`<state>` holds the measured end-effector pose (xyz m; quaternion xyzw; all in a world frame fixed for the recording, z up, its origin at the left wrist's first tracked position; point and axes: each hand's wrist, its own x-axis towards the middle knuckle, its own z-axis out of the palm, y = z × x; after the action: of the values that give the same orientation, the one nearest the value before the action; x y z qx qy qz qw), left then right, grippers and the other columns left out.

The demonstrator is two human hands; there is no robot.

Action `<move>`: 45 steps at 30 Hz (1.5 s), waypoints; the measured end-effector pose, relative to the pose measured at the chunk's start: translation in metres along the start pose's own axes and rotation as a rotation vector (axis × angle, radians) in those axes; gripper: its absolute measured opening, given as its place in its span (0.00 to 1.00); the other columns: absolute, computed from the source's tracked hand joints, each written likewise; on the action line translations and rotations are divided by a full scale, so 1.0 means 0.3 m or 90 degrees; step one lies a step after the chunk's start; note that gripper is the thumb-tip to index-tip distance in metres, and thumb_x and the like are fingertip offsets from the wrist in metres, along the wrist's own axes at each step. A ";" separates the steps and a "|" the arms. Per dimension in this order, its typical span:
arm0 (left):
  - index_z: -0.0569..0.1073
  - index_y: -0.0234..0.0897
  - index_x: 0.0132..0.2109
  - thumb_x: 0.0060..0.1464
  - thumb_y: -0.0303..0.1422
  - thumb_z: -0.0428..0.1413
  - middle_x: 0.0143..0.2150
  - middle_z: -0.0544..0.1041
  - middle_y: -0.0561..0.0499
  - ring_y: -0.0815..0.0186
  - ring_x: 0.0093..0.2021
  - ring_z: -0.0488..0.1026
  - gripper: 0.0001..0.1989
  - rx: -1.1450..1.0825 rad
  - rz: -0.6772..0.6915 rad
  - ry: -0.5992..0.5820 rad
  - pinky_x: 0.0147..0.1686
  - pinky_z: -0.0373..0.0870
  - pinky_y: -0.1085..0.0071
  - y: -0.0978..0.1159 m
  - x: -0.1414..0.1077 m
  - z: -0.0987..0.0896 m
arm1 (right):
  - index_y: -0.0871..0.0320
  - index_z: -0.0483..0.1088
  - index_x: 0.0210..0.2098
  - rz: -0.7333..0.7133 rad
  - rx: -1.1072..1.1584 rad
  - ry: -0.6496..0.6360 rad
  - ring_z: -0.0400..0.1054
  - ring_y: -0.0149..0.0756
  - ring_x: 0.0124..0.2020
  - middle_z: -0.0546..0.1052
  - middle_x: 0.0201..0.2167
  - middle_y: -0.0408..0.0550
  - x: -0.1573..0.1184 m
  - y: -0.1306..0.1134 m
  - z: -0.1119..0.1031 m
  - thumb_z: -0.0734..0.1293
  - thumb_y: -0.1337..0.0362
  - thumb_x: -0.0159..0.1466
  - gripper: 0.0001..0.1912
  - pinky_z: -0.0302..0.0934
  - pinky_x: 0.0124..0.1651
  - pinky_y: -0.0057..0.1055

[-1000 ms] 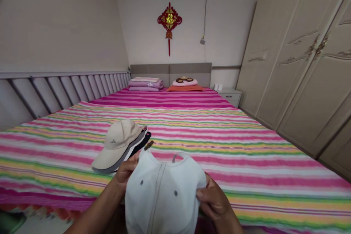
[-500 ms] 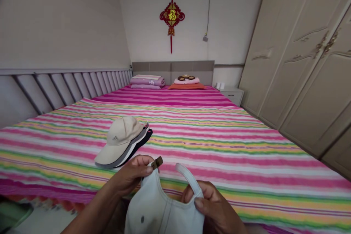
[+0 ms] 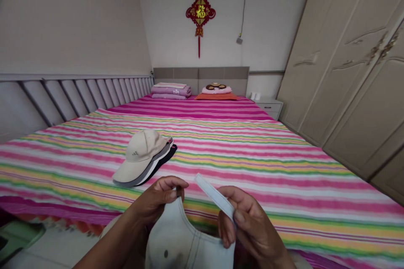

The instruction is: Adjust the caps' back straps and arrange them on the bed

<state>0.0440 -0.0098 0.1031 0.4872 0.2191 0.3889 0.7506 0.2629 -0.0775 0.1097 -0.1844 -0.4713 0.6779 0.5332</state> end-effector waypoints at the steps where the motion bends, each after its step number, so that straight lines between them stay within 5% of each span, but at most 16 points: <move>1: 0.77 0.34 0.37 0.35 0.32 0.64 0.25 0.73 0.51 0.74 0.23 0.66 0.16 -0.033 -0.013 0.000 0.25 0.58 0.77 -0.008 0.004 -0.003 | 0.53 0.66 0.45 0.013 -0.003 -0.018 0.61 0.25 0.13 0.70 0.15 0.40 0.006 -0.008 0.001 0.67 0.59 0.55 0.18 0.52 0.19 0.23; 7: 0.74 0.33 0.39 0.32 0.29 0.65 0.24 0.73 0.51 0.74 0.22 0.67 0.20 -0.119 -0.022 -0.011 0.23 0.59 0.78 -0.025 0.015 0.026 | 0.52 0.70 0.39 -0.001 -0.038 -0.021 0.68 0.26 0.16 0.75 0.32 0.46 0.049 -0.060 0.024 0.69 0.64 0.53 0.13 0.55 0.18 0.22; 11: 0.72 0.33 0.33 0.33 0.31 0.65 0.23 0.73 0.51 0.73 0.22 0.67 0.16 -0.119 0.009 -0.028 0.22 0.58 0.79 -0.021 0.016 0.057 | 0.53 0.67 0.44 -0.004 -0.026 0.021 0.61 0.21 0.09 0.77 0.24 0.45 0.077 -0.078 0.047 0.69 0.61 0.52 0.19 0.45 0.12 0.18; 13: 0.71 0.33 0.31 0.33 0.30 0.65 0.23 0.73 0.51 0.74 0.21 0.66 0.15 -0.116 0.015 -0.023 0.21 0.58 0.79 -0.027 0.017 0.064 | 0.57 0.68 0.39 0.032 -0.062 0.050 0.57 0.19 0.07 0.76 0.19 0.45 0.088 -0.074 0.060 0.68 0.61 0.53 0.14 0.40 0.11 0.17; 17: 0.71 0.32 0.30 0.35 0.30 0.64 0.24 0.73 0.51 0.74 0.22 0.68 0.12 -0.108 0.010 -0.003 0.24 0.61 0.78 -0.044 0.017 0.077 | 0.62 0.65 0.25 0.113 -0.157 0.098 0.56 0.19 0.07 0.73 0.15 0.44 0.102 -0.038 0.087 0.67 0.57 0.54 0.13 0.40 0.10 0.16; 26: 0.68 0.32 0.28 0.33 0.32 0.65 0.26 0.73 0.52 0.72 0.25 0.68 0.15 -0.089 0.040 0.048 0.28 0.62 0.75 -0.052 0.007 0.125 | 0.60 0.61 0.22 0.191 -0.307 0.146 0.54 0.19 0.07 0.68 0.11 0.37 0.106 0.021 0.118 0.69 0.55 0.50 0.17 0.43 0.09 0.16; 33: 0.67 0.34 0.34 0.37 0.31 0.63 0.28 0.71 0.52 0.73 0.25 0.66 0.15 0.023 0.113 -0.005 0.26 0.60 0.76 -0.083 -0.006 0.089 | 0.60 0.60 0.21 0.207 -0.253 0.143 0.52 0.20 0.06 0.66 0.09 0.36 0.110 0.040 0.106 0.67 0.53 0.51 0.17 0.40 0.09 0.17; 36: 0.68 0.34 0.33 0.37 0.28 0.63 0.28 0.73 0.52 0.72 0.27 0.67 0.13 0.087 0.149 0.040 0.27 0.60 0.77 -0.082 -0.014 0.093 | 0.59 0.60 0.21 0.200 -0.231 0.147 0.51 0.20 0.06 0.66 0.08 0.36 0.113 0.047 0.109 0.67 0.53 0.50 0.17 0.40 0.10 0.18; 45: 0.73 0.32 0.32 0.34 0.33 0.64 0.29 0.75 0.50 0.70 0.28 0.72 0.15 -0.170 0.033 0.098 0.29 0.66 0.75 -0.102 -0.009 0.066 | 0.62 0.65 0.21 0.120 -0.107 0.204 0.55 0.21 0.10 0.67 0.11 0.39 0.109 0.041 0.129 0.64 0.54 0.55 0.16 0.44 0.16 0.21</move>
<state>0.0678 -0.0300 0.0839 0.3572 0.2099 0.4702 0.7793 0.2151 -0.0650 0.1264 -0.3772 -0.4162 0.6452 0.5178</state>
